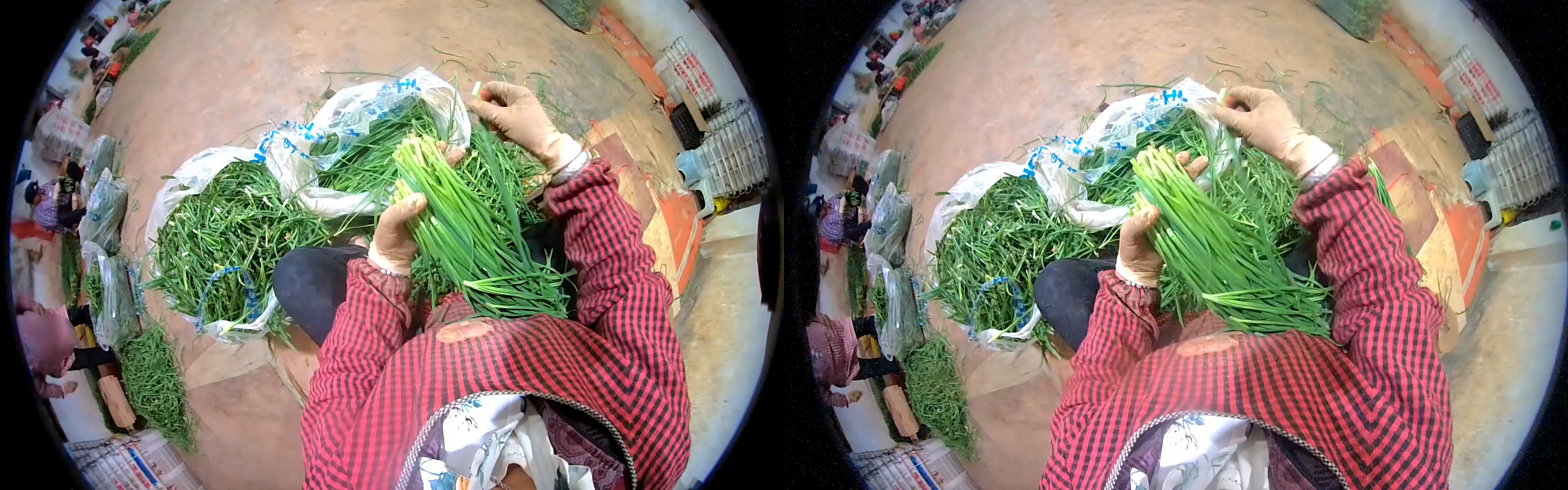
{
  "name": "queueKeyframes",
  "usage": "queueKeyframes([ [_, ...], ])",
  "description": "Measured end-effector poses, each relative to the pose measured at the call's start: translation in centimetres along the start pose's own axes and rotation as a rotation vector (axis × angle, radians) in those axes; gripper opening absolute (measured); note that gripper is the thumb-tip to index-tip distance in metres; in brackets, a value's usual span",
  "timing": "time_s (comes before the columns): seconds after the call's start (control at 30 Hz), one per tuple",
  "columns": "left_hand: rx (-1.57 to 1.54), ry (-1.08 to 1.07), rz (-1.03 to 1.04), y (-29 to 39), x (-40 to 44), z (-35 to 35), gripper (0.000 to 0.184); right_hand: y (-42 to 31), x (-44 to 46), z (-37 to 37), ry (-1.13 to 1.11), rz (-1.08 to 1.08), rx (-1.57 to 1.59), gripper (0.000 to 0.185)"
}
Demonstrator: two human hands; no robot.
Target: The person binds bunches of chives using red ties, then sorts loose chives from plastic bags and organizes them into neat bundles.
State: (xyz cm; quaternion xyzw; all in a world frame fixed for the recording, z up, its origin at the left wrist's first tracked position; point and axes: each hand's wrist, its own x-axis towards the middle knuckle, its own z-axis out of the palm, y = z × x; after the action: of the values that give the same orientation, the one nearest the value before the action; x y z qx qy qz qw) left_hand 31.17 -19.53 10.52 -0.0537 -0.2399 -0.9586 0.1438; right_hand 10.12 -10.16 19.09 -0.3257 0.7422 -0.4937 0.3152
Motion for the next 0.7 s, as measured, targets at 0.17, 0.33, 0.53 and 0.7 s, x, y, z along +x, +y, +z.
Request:
queueKeyframes([
  [0.17,0.025,0.052,-0.016,0.2,0.3,0.6,0.084,-2.4,-1.5,1.4,0.18,-0.306,-0.6,0.044],
  [0.33,-0.009,0.206,-0.143,-0.1,-0.3,0.5,0.046,-7.2,-4.1,5.9,-0.028,-0.448,-0.885,0.032],
  [0.53,0.032,0.238,-0.104,-0.6,-0.7,-0.6,0.04,-5.6,-1.6,5.4,-0.074,-0.407,-0.622,0.03],
  [0.7,-0.047,0.163,-0.142,-0.7,-0.5,-1.0,0.043,-7.1,-0.6,1.5,0.011,-0.315,0.02,0.023],
])
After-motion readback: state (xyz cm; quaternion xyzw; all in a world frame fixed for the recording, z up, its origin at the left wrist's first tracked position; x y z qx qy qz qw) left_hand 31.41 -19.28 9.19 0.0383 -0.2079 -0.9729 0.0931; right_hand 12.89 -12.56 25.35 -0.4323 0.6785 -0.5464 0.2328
